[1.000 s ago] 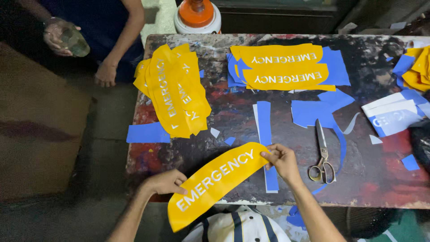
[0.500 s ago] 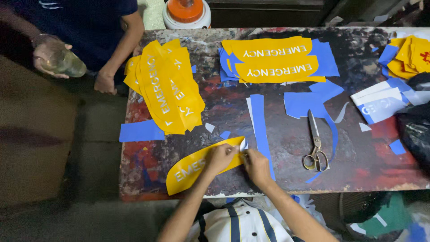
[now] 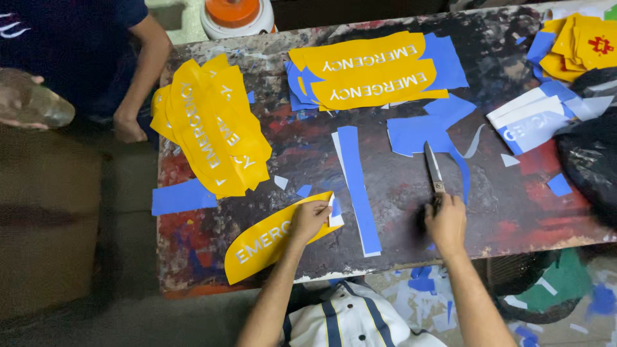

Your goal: The person uses scissors to cut yellow 'EMERGENCY' signs from blue backing material on a work table. They trim the edges of each sign, place finished pieces on a stack, and continue cutting additional signs.

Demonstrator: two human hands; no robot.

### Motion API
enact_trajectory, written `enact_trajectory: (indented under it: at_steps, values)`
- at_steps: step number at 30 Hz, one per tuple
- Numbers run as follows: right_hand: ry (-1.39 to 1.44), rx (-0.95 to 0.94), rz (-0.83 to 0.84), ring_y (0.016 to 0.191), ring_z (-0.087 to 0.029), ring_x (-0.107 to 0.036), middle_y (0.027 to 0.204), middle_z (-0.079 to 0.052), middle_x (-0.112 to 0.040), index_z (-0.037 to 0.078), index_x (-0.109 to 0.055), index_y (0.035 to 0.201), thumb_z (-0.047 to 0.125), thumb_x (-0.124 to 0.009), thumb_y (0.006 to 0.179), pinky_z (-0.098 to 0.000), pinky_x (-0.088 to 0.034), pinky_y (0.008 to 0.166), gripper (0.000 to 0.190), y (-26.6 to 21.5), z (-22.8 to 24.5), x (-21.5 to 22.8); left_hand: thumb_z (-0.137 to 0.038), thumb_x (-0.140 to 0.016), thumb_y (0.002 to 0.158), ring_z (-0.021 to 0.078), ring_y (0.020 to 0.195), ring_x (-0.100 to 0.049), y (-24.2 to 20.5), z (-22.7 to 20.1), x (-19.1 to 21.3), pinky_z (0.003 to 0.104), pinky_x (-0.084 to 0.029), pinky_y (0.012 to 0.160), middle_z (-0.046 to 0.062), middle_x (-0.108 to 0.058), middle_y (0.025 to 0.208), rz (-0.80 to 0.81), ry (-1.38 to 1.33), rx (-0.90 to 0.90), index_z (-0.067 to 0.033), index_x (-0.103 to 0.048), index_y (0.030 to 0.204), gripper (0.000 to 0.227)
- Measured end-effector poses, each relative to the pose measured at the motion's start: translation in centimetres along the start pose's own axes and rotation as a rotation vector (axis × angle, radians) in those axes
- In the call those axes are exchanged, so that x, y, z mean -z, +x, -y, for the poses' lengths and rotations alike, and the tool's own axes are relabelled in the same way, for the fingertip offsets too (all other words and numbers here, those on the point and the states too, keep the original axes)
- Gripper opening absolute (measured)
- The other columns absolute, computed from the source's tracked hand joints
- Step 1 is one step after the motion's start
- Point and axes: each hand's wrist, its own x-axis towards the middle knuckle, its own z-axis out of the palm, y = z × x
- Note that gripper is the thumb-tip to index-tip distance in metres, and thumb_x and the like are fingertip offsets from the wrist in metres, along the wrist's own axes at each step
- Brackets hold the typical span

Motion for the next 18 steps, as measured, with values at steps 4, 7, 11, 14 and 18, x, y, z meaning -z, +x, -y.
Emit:
enact_trajectory:
  at_steps: [4, 7, 11, 14, 18]
  values:
    - [-0.094, -0.09, 0.117, 0.099, -0.046, -0.063, 0.111, -0.025, -0.062, 0.0, -0.065, 0.111, 0.016, -0.082, 0.081, -0.0536, -0.053, 0.084, 0.038, 0.5, -3.3, -1.6, -0.015, -0.073, 0.09, 0.0158, 0.082, -0.077, 0.1, -0.4, 0.0, 0.028, -0.062, 0.07, 0.012, -0.079, 0.096, 0.004, 0.019, -0.005, 0.0053, -0.071, 0.112, 0.03]
    - [-0.043, -0.174, 0.18, 0.101, -0.046, -0.065, 0.114, -0.025, -0.065, 0.001, -0.066, 0.11, 0.019, -0.086, 0.077, -0.0531, -0.053, 0.086, 0.042, 0.8, -5.0, -2.8, -0.013, -0.074, 0.088, 0.0181, 0.072, -0.075, -0.7, -1.4, -0.3, 0.031, -0.058, 0.065, 0.012, -0.079, 0.085, -0.105, 0.215, -0.008, 0.0017, -0.074, 0.109, 0.026]
    - [-0.043, -0.41, 0.288, 0.098, -0.045, -0.07, 0.102, -0.026, -0.073, -0.001, -0.061, 0.117, 0.022, -0.094, 0.065, -0.0506, -0.055, 0.085, 0.065, 1.0, -7.3, -4.1, -0.009, -0.072, 0.084, 0.0208, 0.062, -0.07, -1.8, -3.4, -0.6, 0.036, -0.052, 0.059, 0.009, -0.073, 0.072, -0.252, 0.435, -0.147, -0.0053, -0.072, 0.116, 0.032]
    - [0.005, -0.445, 0.266, 0.095, -0.041, -0.072, 0.099, -0.026, -0.074, 0.001, -0.075, 0.105, 0.027, -0.096, 0.064, -0.0469, -0.057, 0.083, 0.053, 0.7, -9.2, -5.2, -0.007, -0.069, 0.084, 0.0205, 0.055, -0.066, -2.3, -4.4, -0.4, 0.037, -0.051, 0.056, 0.008, -0.068, 0.067, -0.267, 0.389, -0.214, -0.0069, -0.069, 0.122, 0.037]
    - [0.365, -0.558, 0.402, 0.081, -0.029, -0.073, 0.092, -0.02, -0.078, -0.003, -0.078, 0.096, 0.02, -0.088, 0.073, -0.0396, -0.055, 0.074, 0.034, 1.4, -11.5, -5.7, -0.005, -0.065, 0.087, 0.0203, 0.052, -0.063, -2.8, -5.2, 0.0, 0.037, -0.05, 0.053, 0.009, -0.065, 0.065, -0.234, 0.318, -0.241, -0.0079, -0.068, 0.126, 0.039]
